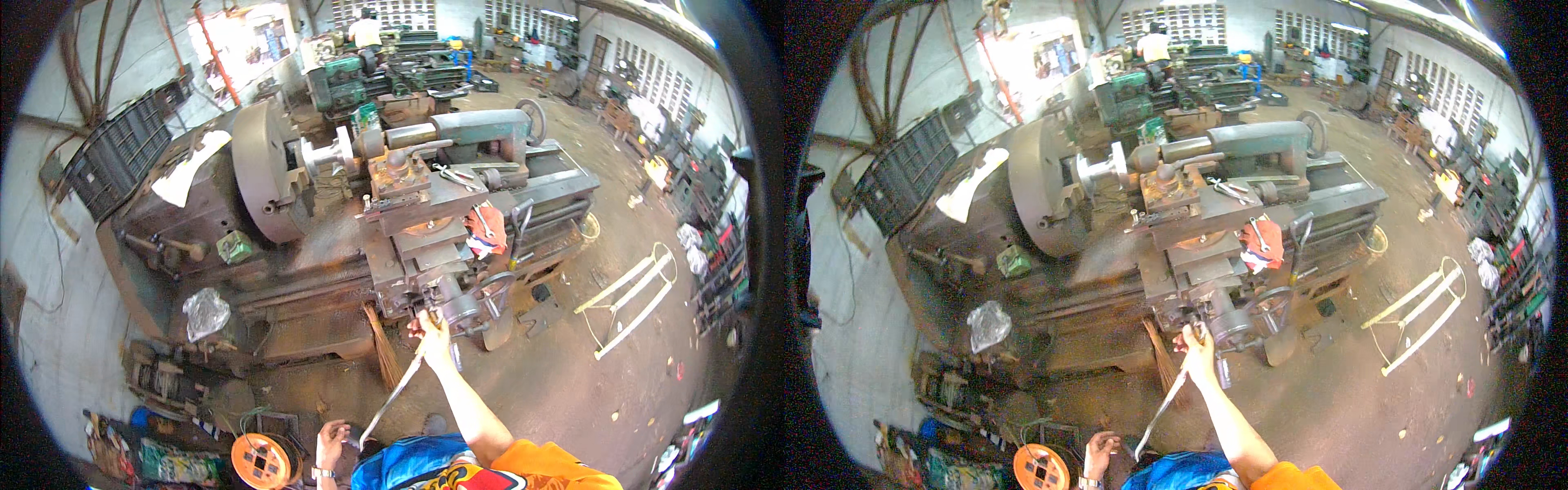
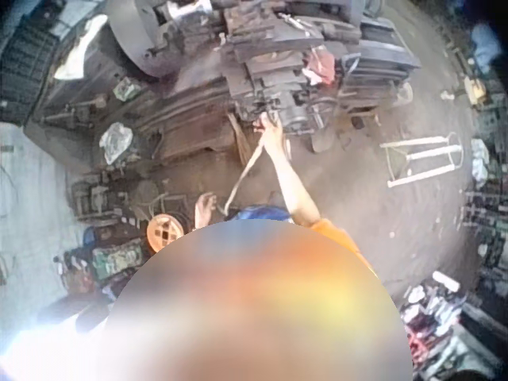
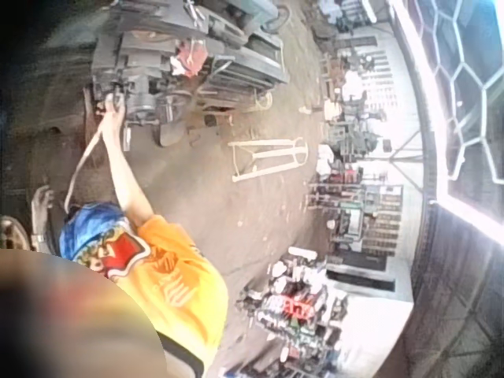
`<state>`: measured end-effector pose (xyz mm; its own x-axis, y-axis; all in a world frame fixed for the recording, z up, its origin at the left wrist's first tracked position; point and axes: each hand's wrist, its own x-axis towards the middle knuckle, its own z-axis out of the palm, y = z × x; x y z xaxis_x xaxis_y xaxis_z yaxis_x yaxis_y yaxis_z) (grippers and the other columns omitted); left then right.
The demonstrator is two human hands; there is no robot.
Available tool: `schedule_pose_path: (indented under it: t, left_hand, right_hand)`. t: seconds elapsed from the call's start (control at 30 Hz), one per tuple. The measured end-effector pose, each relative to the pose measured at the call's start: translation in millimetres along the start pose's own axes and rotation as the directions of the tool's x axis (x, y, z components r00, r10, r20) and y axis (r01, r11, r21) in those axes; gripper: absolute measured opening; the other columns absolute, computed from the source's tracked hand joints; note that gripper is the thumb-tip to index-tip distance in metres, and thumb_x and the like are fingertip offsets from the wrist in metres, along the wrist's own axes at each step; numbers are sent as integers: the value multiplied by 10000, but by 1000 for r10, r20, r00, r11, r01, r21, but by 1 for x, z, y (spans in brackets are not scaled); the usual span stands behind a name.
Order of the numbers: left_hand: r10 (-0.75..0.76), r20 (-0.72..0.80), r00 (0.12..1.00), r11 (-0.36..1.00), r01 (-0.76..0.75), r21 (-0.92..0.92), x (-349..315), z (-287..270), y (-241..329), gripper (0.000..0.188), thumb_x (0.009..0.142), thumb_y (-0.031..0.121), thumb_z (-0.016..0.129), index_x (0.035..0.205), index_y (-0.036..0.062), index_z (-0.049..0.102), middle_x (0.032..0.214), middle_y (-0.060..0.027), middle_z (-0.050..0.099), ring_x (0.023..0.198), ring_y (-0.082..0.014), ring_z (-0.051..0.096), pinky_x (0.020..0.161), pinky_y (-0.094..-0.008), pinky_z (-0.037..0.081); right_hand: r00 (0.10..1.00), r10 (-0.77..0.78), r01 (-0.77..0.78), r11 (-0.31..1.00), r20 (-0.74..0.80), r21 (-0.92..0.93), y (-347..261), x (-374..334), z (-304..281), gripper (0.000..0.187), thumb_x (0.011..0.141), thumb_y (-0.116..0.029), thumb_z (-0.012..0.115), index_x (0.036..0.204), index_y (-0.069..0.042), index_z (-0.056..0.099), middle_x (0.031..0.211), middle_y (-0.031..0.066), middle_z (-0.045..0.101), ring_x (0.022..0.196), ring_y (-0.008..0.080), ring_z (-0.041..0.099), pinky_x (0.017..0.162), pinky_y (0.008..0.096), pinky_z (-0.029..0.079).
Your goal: The person sweeps metal shavings from the floor into a dustpan and disposes of them in a bag. Then the person uses a hose to spray and rinse the lathe and surrounding floor area.
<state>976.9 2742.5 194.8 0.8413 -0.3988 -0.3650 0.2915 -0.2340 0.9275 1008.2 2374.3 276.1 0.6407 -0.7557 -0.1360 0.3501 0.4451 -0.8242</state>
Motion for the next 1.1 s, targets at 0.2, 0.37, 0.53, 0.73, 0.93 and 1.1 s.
schedule_pose_path:
  t: [0.2, 0.37, 0.53, 0.73, 0.93, 1.1]
  left_hand:
    - [-90, 0, 996, 983, 89, 158, -20, 3, -1, 219, 906, 69, 561, 1112, 1, 586, 990, -112, 682, 873, -165, 652, 698, -280, 525]
    - [-124, 34, 992, 967, 113, 228, -3, -2, 5, 231, 898, 73, 570, 1118, 6, 589, 1003, -115, 690, 866, -145, 651, 687, -271, 525]
    - [-58, 150, 987, 924, -4, 383, 34, 9, 44, 230, 905, 92, 570, 1123, 23, 589, 1009, -109, 693, 864, -149, 658, 713, -280, 526]
    - [10, 269, 963, 831, -157, 533, 71, 23, 103, 287, 908, 219, 593, 1142, 53, 589, 1031, -91, 688, 899, -198, 658, 792, -336, 517]
    - [14, 313, 950, 881, -160, 446, 88, 7, 98, 297, 910, 228, 584, 1159, 67, 591, 1029, -87, 690, 908, -205, 664, 794, -336, 518]
    - [-59, 356, 932, 878, -122, 463, 93, -7, 82, 300, 913, 231, 580, 1170, 77, 586, 1015, -66, 691, 907, -180, 668, 772, -317, 522]
  right_hand:
    - [989, 76, -66, 995, -128, 79, -60, 26, -42, 272, 936, -329, 575, 819, -88, 530, 590, 19, 478, 535, 151, 532, 392, 267, 405]
    - [970, 238, -239, 971, -56, -1, -92, 33, -35, 286, 936, -344, 568, 826, -83, 526, 635, 29, 528, 529, 119, 519, 373, 231, 354]
    - [976, 120, -102, 989, 181, -105, -106, 45, 26, 252, 943, -320, 562, 855, -88, 512, 639, 13, 474, 621, 127, 549, 366, 205, 320]
    - [979, 83, -79, 996, 187, -28, -112, 76, 90, 268, 935, -323, 580, 815, -90, 525, 611, 8, 499, 546, 82, 489, 362, 203, 284]
    - [999, -12, 18, 990, 44, -143, -115, 90, 128, 255, 928, -333, 586, 856, -94, 532, 639, 6, 526, 545, 78, 506, 352, 204, 304]
    - [998, -58, 59, 984, 7, -169, -115, 96, 151, 278, 932, -334, 583, 801, -102, 504, 604, -4, 480, 499, 75, 477, 333, 212, 286]
